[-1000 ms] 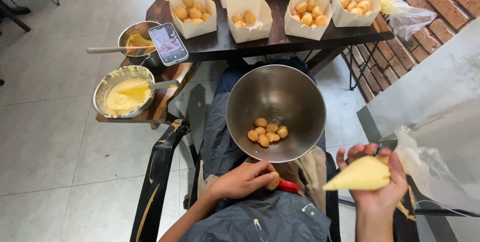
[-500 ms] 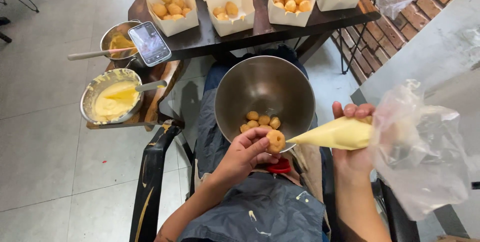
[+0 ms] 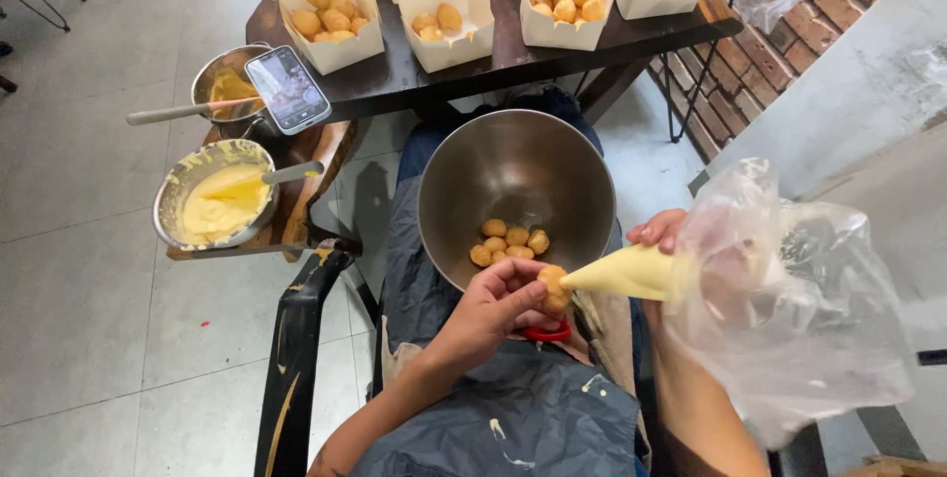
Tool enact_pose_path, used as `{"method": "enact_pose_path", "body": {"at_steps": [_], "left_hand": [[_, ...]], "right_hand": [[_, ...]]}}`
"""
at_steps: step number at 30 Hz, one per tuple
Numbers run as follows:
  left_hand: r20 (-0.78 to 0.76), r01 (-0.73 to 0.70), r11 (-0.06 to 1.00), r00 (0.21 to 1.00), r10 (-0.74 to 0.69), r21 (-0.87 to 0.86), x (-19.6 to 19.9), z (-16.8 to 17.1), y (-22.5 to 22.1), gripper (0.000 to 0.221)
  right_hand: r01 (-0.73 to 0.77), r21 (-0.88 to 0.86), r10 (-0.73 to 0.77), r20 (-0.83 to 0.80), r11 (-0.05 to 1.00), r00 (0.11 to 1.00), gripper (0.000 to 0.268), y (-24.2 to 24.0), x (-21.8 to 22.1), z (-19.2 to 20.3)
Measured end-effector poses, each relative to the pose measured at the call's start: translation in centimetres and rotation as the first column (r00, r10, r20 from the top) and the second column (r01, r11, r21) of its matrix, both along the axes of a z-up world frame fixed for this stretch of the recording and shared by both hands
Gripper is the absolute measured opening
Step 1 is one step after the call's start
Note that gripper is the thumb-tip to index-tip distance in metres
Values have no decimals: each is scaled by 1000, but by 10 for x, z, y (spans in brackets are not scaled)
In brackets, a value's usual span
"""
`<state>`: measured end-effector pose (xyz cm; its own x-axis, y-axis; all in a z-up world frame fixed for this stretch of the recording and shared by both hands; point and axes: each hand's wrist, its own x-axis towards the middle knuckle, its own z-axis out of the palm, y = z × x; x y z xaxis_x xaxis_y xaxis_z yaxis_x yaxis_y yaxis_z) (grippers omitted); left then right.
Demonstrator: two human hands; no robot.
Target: Filling small pastry puffs with cream using a piping bag and scissors.
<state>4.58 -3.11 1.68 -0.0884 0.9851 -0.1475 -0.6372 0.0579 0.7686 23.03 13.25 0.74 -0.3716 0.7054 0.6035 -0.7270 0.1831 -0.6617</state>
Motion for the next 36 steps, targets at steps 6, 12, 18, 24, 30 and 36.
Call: {"method": "enact_pose_path", "body": {"at_steps": [6, 12, 18, 24, 30, 36], "left_hand": [[8, 33, 999, 999, -33, 4, 0, -9, 1, 35], [50, 37, 999, 998, -37, 0, 4, 0, -2, 32], [36, 39, 999, 999, -39, 5, 3, -3, -1, 32], [33, 40, 999, 999, -40, -12, 4, 2, -3, 33], [24, 42, 999, 999, -42, 1, 4, -5, -1, 35], [93, 57, 998, 994, -58, 21, 3, 0, -3, 38]], "right_hand": [[150, -133, -127, 169, 980, 977, 47, -12, -3, 33], [33, -199, -43, -42, 979, 998, 49, -8, 0, 23], [107, -157, -107, 11, 982, 994, 46, -9, -1, 24], [124, -162, -119, 41, 979, 992, 51, -16, -1, 40], [161, -132, -151, 82, 978, 985, 53, -21, -2, 45], [186, -130, -176, 88, 974, 980, 49, -13, -1, 27]]}}
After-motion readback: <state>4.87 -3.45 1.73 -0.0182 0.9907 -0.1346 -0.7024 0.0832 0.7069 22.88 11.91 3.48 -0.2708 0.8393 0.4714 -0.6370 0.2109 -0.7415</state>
